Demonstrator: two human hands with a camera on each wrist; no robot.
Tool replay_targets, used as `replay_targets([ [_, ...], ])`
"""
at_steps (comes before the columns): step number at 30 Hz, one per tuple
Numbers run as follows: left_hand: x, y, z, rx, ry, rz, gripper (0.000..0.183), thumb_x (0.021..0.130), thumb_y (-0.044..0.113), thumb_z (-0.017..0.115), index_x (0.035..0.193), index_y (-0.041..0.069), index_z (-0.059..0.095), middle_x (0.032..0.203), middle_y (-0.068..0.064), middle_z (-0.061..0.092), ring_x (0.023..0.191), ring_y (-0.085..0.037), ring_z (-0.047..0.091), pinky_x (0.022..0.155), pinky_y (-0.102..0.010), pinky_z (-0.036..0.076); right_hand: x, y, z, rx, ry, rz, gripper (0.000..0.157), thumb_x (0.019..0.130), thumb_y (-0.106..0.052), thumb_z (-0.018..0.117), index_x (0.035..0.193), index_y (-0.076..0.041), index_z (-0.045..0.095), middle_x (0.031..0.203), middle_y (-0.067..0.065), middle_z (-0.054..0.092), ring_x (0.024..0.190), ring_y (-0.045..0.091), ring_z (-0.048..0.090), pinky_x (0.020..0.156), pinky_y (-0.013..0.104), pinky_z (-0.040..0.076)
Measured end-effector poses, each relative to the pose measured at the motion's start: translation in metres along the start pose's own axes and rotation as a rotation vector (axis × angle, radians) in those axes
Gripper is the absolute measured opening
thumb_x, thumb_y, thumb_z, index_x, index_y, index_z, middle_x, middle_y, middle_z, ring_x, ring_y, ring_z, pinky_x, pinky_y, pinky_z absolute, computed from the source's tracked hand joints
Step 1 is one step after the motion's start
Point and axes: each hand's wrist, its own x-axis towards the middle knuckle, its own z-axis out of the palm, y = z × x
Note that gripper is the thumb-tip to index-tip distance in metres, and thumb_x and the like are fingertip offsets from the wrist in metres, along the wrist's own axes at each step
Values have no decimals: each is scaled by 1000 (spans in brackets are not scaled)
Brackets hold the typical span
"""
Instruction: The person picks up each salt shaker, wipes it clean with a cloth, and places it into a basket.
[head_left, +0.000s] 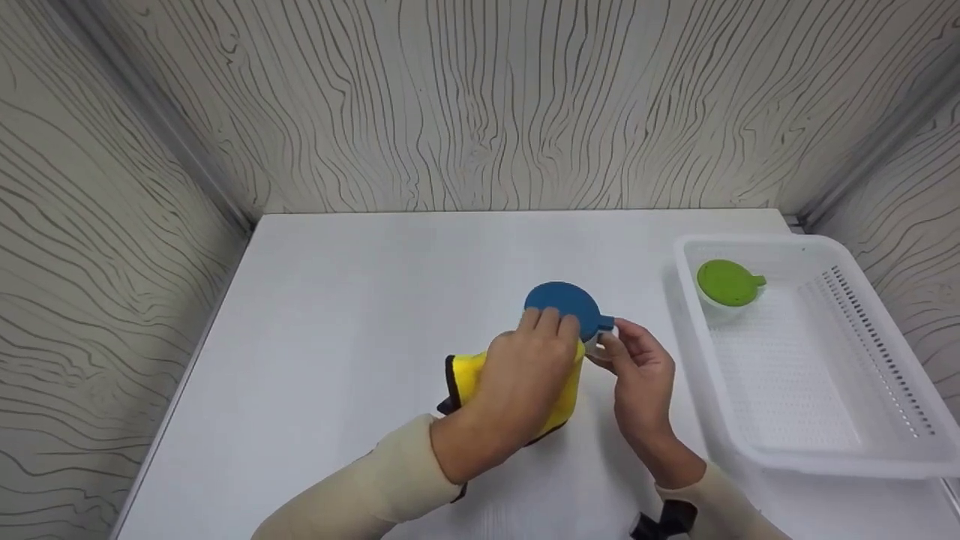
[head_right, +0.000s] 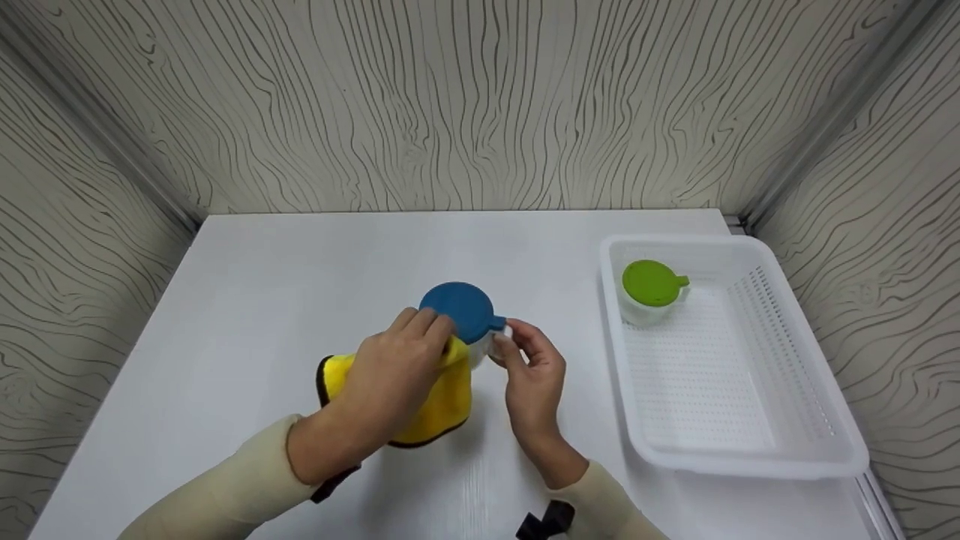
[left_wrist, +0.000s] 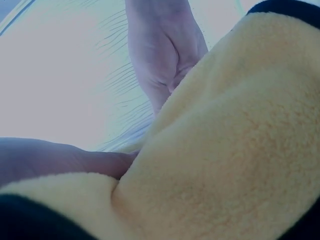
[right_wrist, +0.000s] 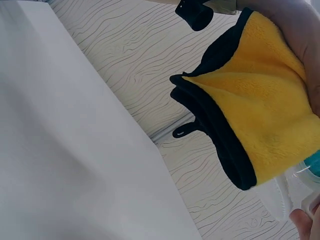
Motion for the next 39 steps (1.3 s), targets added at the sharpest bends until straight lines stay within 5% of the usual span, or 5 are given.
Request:
replay_targets([
  [13, -2, -15, 0, -75, -5, -38, 57, 76, 35, 91, 118, 10, 62, 103, -4, 64, 91, -17, 59, 78, -26, 59, 1, -2, -6, 4, 30, -16, 21, 99, 3, 62, 119, 7, 64, 100, 6, 76, 88, 19, 76, 79, 34, 60],
  [39, 6, -33, 8, -13, 38, -143, 57, 74, 29, 94, 117, 9, 63, 100, -6, 65, 87, -18, 60, 75, -28, 60, -2, -1, -8, 25, -18, -41, 19, 97, 6, 62, 116, 11, 63, 97, 4, 75, 84, 16, 75, 76, 32, 60],
])
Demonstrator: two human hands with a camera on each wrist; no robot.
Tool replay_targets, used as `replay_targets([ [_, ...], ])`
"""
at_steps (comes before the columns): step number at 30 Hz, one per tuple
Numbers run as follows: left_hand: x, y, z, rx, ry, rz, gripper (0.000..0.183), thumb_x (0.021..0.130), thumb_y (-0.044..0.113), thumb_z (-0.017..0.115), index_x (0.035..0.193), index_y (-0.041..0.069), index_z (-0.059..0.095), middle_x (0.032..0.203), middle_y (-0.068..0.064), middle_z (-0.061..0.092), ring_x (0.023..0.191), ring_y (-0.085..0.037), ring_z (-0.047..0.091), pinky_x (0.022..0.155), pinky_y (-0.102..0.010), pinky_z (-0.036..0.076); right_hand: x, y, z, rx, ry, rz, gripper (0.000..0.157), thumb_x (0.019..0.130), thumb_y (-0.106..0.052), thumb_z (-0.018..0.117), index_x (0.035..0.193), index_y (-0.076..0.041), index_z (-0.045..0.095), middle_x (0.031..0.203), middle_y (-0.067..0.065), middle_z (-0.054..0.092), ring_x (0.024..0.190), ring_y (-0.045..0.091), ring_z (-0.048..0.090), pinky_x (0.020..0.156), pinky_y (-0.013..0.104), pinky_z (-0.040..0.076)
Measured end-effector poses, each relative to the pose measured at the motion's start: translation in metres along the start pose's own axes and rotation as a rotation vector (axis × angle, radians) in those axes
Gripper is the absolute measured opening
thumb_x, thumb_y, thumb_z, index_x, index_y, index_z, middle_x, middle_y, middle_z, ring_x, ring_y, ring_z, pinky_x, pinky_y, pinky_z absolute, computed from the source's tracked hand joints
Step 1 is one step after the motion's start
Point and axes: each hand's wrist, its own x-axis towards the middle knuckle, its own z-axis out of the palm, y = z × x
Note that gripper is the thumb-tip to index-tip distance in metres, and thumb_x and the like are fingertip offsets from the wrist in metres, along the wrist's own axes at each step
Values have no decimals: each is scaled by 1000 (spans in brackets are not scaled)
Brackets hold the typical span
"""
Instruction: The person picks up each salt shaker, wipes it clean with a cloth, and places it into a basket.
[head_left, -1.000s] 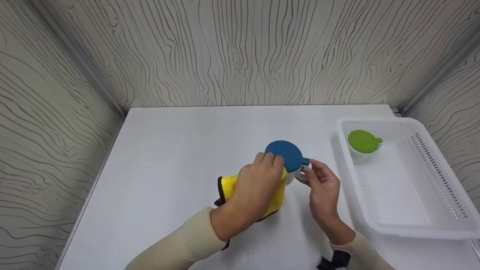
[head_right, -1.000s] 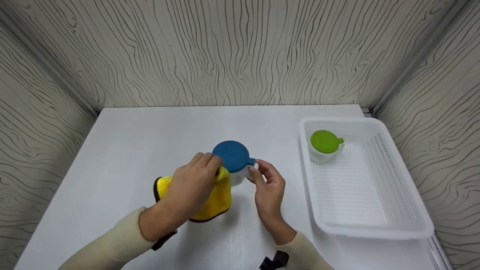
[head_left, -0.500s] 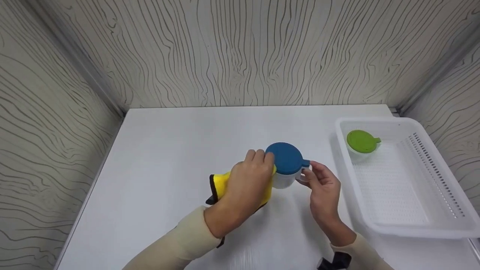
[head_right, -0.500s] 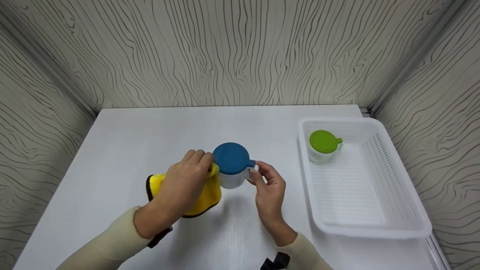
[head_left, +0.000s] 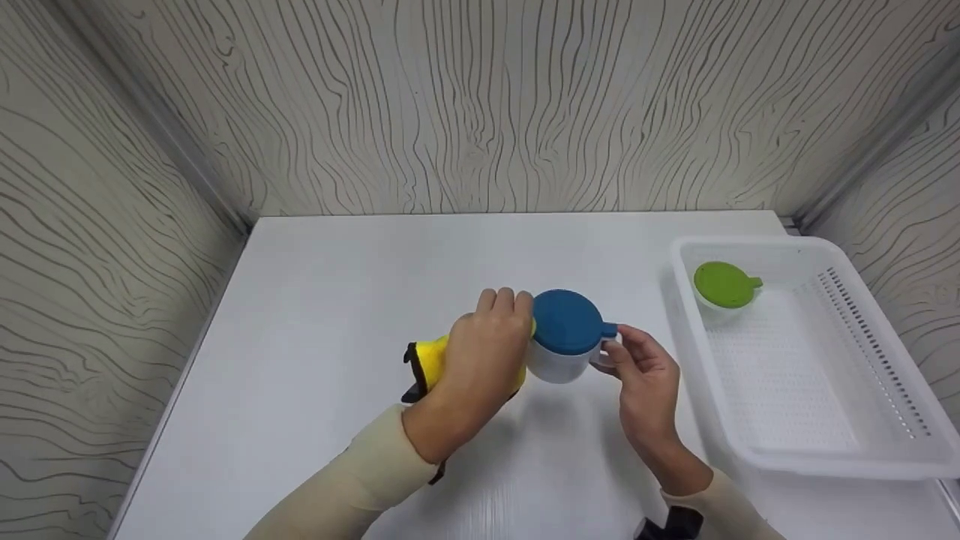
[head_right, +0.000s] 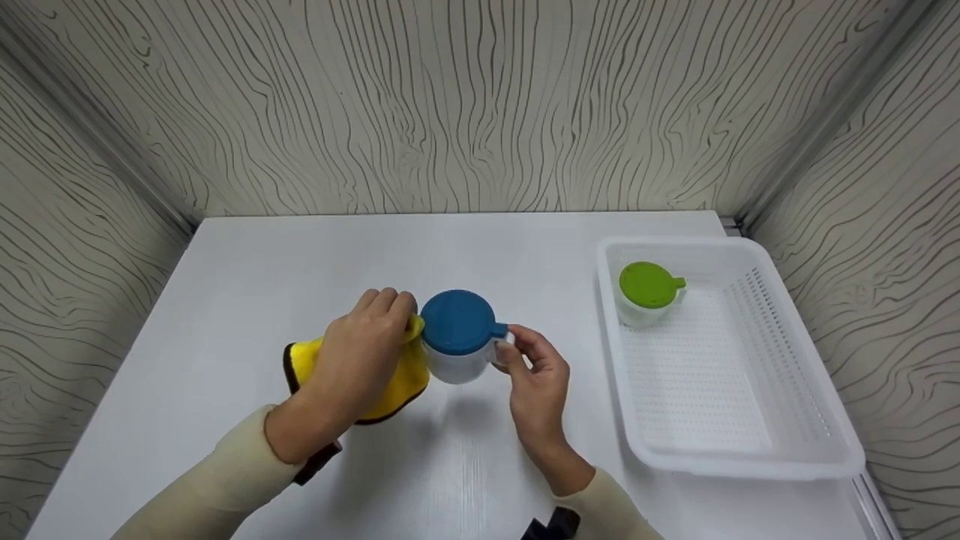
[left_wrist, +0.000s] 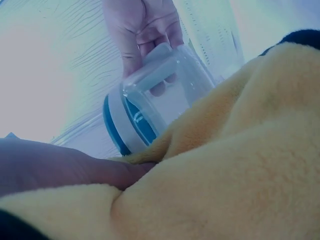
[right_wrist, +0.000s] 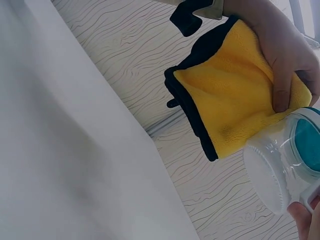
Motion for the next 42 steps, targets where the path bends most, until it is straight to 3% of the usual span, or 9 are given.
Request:
replay_targets([
  [8, 7, -8, 5, -27, -30, -15, 54, 75, 25, 93, 117, 9, 64, 104, -6, 66, 91, -19, 60, 77, -29, 60, -2, 0, 3, -17, -23, 40, 21, 99, 4, 61, 118, 11, 63, 97, 5, 75, 84, 17, 75, 77, 32, 60],
  [16, 9, -12, 9, -56, -11, -38, 48, 79, 24, 90, 115, 9, 64, 102, -7, 66, 90, -19, 61, 78, -31, 61, -3, 2, 3, -22, -43, 29, 22, 98, 4, 62, 118, 12, 62, 98, 6, 75, 82, 18, 75, 78, 33, 60],
  [26, 1, -20, -4, -92, -8, -60, 44, 77, 17, 90, 112, 7, 65, 96, -8, 67, 86, -20, 60, 76, -30, 61, 4, 3, 0, -19, -2, 31, 21, 98, 4, 62, 118, 10, 64, 99, 5, 75, 85, 18, 75, 77, 33, 60],
  [34, -11, -14, -19, -149, -41, -9, 45, 77, 19, 91, 112, 8, 65, 96, -6, 67, 86, -19, 59, 76, -29, 60, 7, 2, 0, -28, 22, 44, 21, 99, 1, 62, 119, 9, 63, 99, 4, 75, 88, 17, 75, 78, 30, 60],
  [42, -17, 0, -25, -164, -117, 97, 46, 80, 27, 90, 114, 8, 65, 98, -4, 68, 84, -17, 61, 75, -28, 60, 7, 4, 1, -72, 39, 74, 21, 100, 0, 61, 120, 7, 63, 100, 2, 75, 89, 17, 75, 79, 31, 60],
])
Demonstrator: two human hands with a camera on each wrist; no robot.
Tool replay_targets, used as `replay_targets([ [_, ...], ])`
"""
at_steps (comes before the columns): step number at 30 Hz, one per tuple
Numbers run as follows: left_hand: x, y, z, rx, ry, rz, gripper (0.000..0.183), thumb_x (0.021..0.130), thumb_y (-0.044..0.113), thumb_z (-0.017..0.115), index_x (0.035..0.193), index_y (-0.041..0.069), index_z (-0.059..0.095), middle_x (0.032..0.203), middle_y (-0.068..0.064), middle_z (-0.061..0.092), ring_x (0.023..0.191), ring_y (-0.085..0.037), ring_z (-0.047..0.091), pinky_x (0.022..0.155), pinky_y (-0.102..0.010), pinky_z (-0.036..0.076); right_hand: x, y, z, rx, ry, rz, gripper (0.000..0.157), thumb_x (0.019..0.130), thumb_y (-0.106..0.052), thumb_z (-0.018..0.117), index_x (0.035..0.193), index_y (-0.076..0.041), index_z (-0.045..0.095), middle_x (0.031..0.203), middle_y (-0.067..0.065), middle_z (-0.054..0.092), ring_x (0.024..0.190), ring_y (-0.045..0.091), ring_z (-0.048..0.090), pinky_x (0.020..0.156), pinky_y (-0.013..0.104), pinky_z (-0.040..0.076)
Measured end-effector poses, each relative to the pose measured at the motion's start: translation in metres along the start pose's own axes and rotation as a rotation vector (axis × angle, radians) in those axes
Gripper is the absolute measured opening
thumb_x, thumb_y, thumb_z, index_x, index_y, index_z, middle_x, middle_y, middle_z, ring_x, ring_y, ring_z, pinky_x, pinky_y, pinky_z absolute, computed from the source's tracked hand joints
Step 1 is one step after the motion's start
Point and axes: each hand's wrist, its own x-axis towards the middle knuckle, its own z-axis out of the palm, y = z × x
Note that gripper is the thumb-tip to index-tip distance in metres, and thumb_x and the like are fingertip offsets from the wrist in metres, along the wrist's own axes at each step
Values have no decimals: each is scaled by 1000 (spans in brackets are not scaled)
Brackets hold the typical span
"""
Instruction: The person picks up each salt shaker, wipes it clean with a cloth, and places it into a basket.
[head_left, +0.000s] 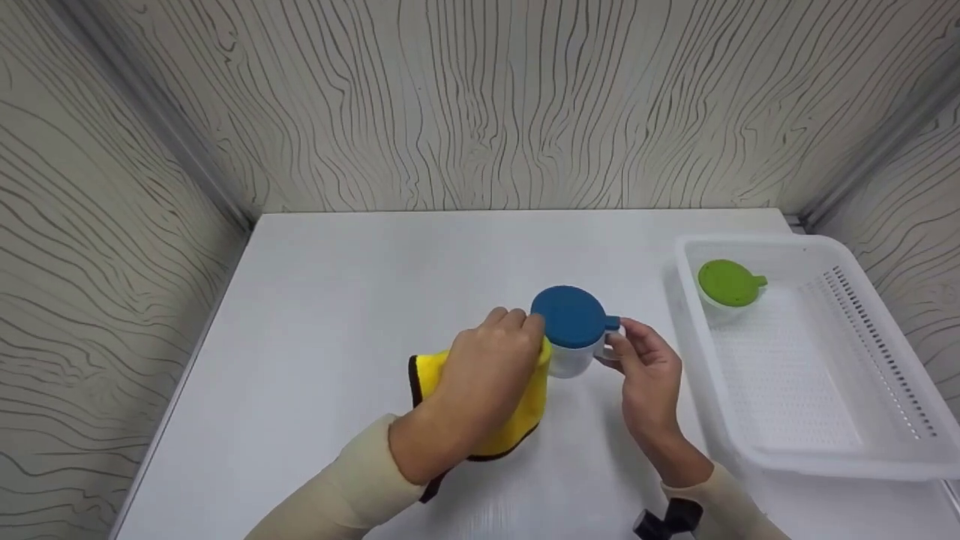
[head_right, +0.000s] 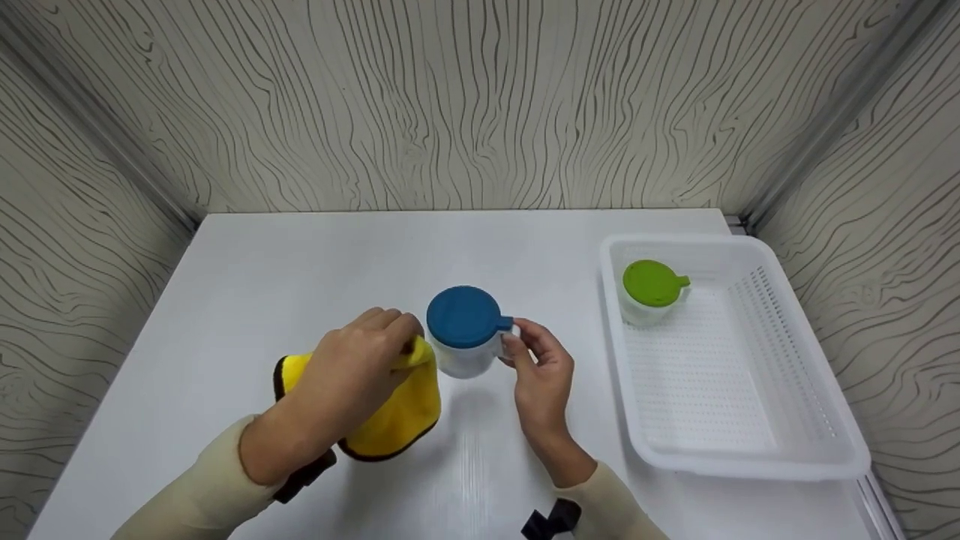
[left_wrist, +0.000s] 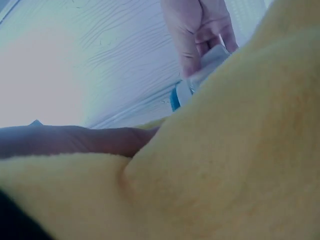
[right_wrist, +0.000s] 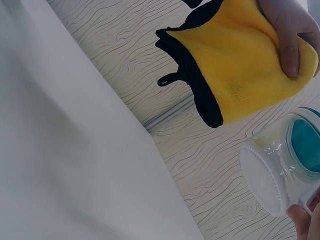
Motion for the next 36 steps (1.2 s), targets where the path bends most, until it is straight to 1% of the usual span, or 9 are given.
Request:
replay_targets([
  [5, 0, 8, 1, -9, -56, 43, 45, 83, 32, 86, 117, 11, 65, 104, -3, 70, 87, -16, 64, 79, -27, 59, -1, 3, 0, -23, -1, -1, 21, 100, 1, 61, 120, 5, 64, 100, 3, 76, 86, 17, 76, 79, 31, 60],
  [10, 3, 15, 4, -10, -61, 71, 43, 84, 31, 85, 116, 10, 66, 103, -2, 70, 89, -15, 64, 79, -26, 59, -3, 4, 1, -6, -13, -15, 21, 99, 1, 63, 119, 7, 65, 99, 5, 76, 84, 18, 75, 79, 31, 60],
  [15, 8, 24, 7, -21, -50, 86, 37, 87, 30, 83, 115, 12, 66, 100, 0, 69, 88, -13, 61, 77, -26, 59, -4, 4, 2, 18, -26, -20, 20, 99, 1, 63, 117, 7, 65, 97, 5, 76, 82, 18, 75, 79, 31, 60],
  [18, 12, 30, 10, -20, -36, 104, 39, 86, 31, 84, 116, 13, 66, 100, 1, 68, 88, -12, 60, 75, -25, 59, -4, 5, 1, 40, -31, -26, 19, 99, 3, 62, 116, 9, 65, 96, 5, 76, 82, 17, 74, 78, 28, 60],
  [21, 16, 35, 15, -13, -6, 134, 45, 82, 32, 87, 117, 14, 65, 99, 3, 68, 87, -12, 59, 74, -24, 58, -5, 6, 2, 59, -35, -31, 18, 99, 4, 61, 115, 11, 65, 99, 4, 76, 88, 16, 72, 82, 25, 58],
  [24, 20, 38, 21, 1, 25, 156, 50, 78, 32, 90, 116, 13, 64, 97, 2, 67, 85, -12, 59, 73, -23, 58, -6, 6, 2, 68, -43, -36, 19, 100, 5, 59, 116, 11, 65, 104, 4, 75, 95, 17, 71, 86, 24, 57],
  [26, 23, 40, 25, 20, 34, 156, 54, 76, 32, 91, 117, 12, 64, 98, 2, 67, 86, -11, 59, 73, -23, 58, -7, 6, 2, 71, -50, -39, 19, 100, 5, 58, 116, 11, 65, 106, 5, 75, 98, 18, 71, 87, 26, 57],
  [29, 27, 42, 30, 50, 40, 147, 56, 76, 34, 91, 119, 12, 63, 99, 2, 67, 87, -11, 59, 74, -23, 59, -7, 6, 1, 69, -58, -50, 20, 100, 6, 57, 117, 12, 65, 107, 6, 75, 99, 19, 71, 88, 27, 57],
  [36, 33, 47, 36, 96, 68, 119, 55, 77, 38, 88, 119, 12, 63, 96, 1, 64, 87, -11, 59, 73, -25, 59, -6, 7, 0, 56, -70, -83, 21, 100, 5, 58, 118, 13, 66, 109, 5, 76, 100, 18, 71, 89, 26, 57],
])
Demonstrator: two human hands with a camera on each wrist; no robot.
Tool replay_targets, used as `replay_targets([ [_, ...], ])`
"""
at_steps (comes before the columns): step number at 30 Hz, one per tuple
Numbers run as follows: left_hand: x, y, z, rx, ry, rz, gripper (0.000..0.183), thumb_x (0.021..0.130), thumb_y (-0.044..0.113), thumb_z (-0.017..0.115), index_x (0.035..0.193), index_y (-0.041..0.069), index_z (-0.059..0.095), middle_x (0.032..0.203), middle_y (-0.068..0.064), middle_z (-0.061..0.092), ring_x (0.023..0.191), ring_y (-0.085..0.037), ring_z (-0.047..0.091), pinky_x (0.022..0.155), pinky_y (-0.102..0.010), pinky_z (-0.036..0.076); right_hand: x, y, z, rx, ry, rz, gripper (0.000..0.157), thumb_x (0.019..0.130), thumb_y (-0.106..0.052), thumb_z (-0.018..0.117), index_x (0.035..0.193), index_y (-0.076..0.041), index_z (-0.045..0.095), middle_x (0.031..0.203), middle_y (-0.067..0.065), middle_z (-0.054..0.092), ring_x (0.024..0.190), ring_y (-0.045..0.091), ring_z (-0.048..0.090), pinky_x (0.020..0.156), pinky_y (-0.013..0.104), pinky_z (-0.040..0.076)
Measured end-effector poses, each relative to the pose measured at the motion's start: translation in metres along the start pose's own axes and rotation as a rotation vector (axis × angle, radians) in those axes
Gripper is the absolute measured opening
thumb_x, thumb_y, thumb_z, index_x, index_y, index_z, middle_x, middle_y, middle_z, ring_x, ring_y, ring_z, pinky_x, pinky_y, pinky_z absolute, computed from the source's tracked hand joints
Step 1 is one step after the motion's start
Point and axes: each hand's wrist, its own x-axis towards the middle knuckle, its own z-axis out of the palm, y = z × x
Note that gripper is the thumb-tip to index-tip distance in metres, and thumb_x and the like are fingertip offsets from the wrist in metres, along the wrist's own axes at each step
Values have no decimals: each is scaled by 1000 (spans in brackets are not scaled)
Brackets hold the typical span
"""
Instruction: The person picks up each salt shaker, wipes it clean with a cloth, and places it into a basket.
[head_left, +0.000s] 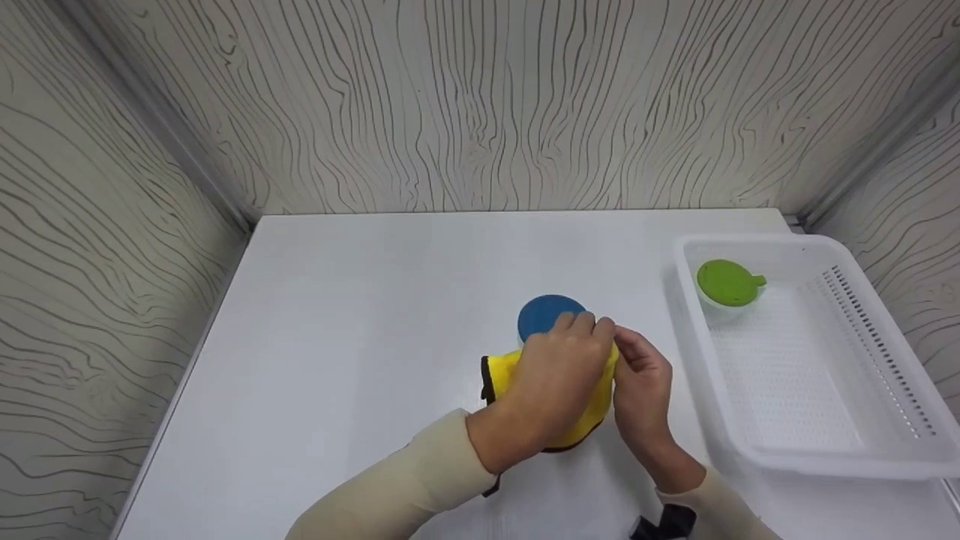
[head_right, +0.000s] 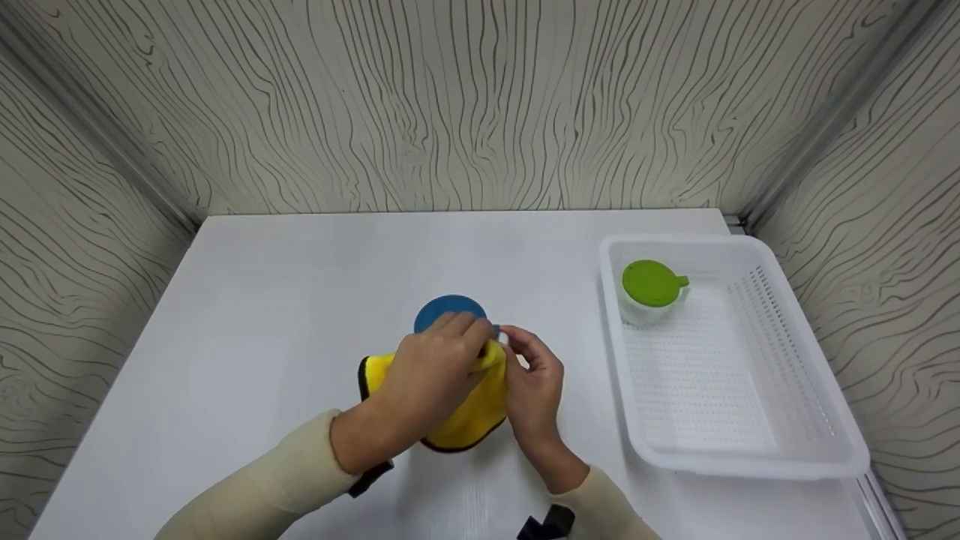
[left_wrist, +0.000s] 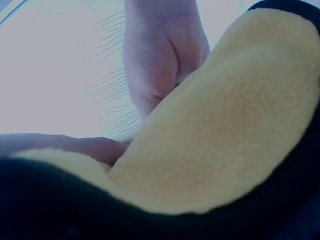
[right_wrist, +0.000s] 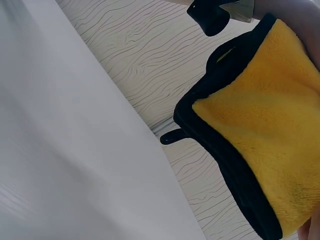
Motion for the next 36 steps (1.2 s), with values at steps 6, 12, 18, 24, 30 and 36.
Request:
replay_targets([
  [6, 2, 0, 0, 7, 1, -23, 58, 77, 39, 89, 120, 13, 61, 98, 1, 64, 88, -12, 58, 75, -25, 59, 1, -1, 1, 16, -6, -18, 21, 100, 5, 59, 118, 13, 66, 109, 7, 75, 101, 20, 71, 88, 26, 57],
  [12, 1, 0, 0, 16, 3, -23, 56, 77, 39, 88, 119, 12, 61, 97, 1, 63, 88, -12, 59, 73, -25, 60, 3, -1, 2, 22, 2, -4, 20, 99, 6, 59, 117, 13, 66, 107, 6, 75, 100, 19, 71, 86, 26, 57],
  [18, -2, -1, -2, 7, -10, -32, 63, 76, 41, 89, 124, 14, 60, 104, 1, 65, 92, -12, 61, 77, -25, 59, 3, 0, 2, 8, 11, 3, 19, 99, 8, 57, 116, 12, 66, 108, 8, 75, 97, 18, 70, 85, 26, 58],
  [24, -5, -3, -4, 16, -27, -23, 65, 76, 42, 90, 127, 15, 59, 107, 2, 65, 93, -12, 60, 78, -25, 59, 4, -1, 1, 10, 25, 12, 18, 99, 6, 58, 114, 10, 67, 103, 11, 74, 87, 17, 70, 77, 25, 59],
  [30, -10, -7, -7, 18, -53, -16, 66, 75, 40, 91, 126, 16, 57, 108, 1, 63, 95, -13, 59, 80, -26, 59, 5, -2, 0, -43, 52, 40, 18, 99, 0, 62, 116, 6, 67, 100, 5, 76, 87, 17, 71, 76, 26, 60],
  [36, -16, -13, -9, 16, -48, -14, 65, 75, 37, 92, 124, 15, 57, 107, -1, 63, 95, -14, 59, 79, -26, 59, 7, -3, -2, -55, 66, 53, 19, 100, -1, 63, 117, 5, 67, 97, 4, 76, 82, 18, 74, 77, 29, 60],
])
